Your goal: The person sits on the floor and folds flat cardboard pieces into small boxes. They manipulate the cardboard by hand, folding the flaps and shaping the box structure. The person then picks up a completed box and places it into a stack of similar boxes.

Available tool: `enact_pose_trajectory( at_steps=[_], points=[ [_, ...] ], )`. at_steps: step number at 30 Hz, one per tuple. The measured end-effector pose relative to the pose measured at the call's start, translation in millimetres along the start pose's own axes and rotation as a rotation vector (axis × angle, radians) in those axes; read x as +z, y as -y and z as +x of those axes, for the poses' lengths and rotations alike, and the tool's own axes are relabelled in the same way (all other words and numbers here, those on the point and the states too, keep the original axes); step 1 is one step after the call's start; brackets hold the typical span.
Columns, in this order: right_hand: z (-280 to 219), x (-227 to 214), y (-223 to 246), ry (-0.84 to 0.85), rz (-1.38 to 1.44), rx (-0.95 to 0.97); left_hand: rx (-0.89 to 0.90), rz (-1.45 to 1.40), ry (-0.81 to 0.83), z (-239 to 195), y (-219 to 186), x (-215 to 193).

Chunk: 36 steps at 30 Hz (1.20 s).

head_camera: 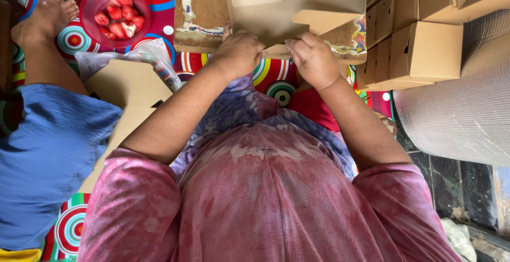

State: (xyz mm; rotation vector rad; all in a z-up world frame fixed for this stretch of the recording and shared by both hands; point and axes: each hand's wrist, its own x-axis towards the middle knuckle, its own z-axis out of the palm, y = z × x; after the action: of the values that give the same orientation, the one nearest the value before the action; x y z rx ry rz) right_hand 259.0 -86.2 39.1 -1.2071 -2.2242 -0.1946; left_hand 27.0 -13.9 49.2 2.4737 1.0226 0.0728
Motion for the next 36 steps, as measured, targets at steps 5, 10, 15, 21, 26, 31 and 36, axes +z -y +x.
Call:
enact_pose_trajectory(
  at_steps=[5, 10, 15, 21, 26, 31, 36],
  points=[
    [7.6, -6.5, -2.9, 0.049, 0.065, -0.032, 0.018, 0.100, 0.096, 9.7, -9.3, 5.5],
    [-9.6, 0.2, 3.2, -0.044, -0.096, 0.010, -0.036, 0.020, 0.058, 12.3, -12.4, -1.4],
    [-11.1, 5.0, 2.4, -0.086, -0.212, -0.036, -0.014, 0.105, 0.061, 21.6, -9.8, 0.6],
    [-4.1, 1.0, -11.1, -0.086, -0.126, -0.075, -0.008, 0.142, 0.128, 26.2, -9.3, 2.4],
    [-16.4, 21.5, -29.2, -0.083, -0.270, -0.154, 0.061, 0.122, -0.135, 35.8, 16.6, 37.0],
    [-6.7, 7.0, -18.9, -0.025, -0.197, -0.175, 0.079, 0.019, -0.146, 36.2, 21.7, 47.8],
    [11.1, 2.4, -13.3, 0.137, -0.216, -0.149, 0.187, 0.118, -0.239, 38.8, 33.7, 58.2]
  ],
)
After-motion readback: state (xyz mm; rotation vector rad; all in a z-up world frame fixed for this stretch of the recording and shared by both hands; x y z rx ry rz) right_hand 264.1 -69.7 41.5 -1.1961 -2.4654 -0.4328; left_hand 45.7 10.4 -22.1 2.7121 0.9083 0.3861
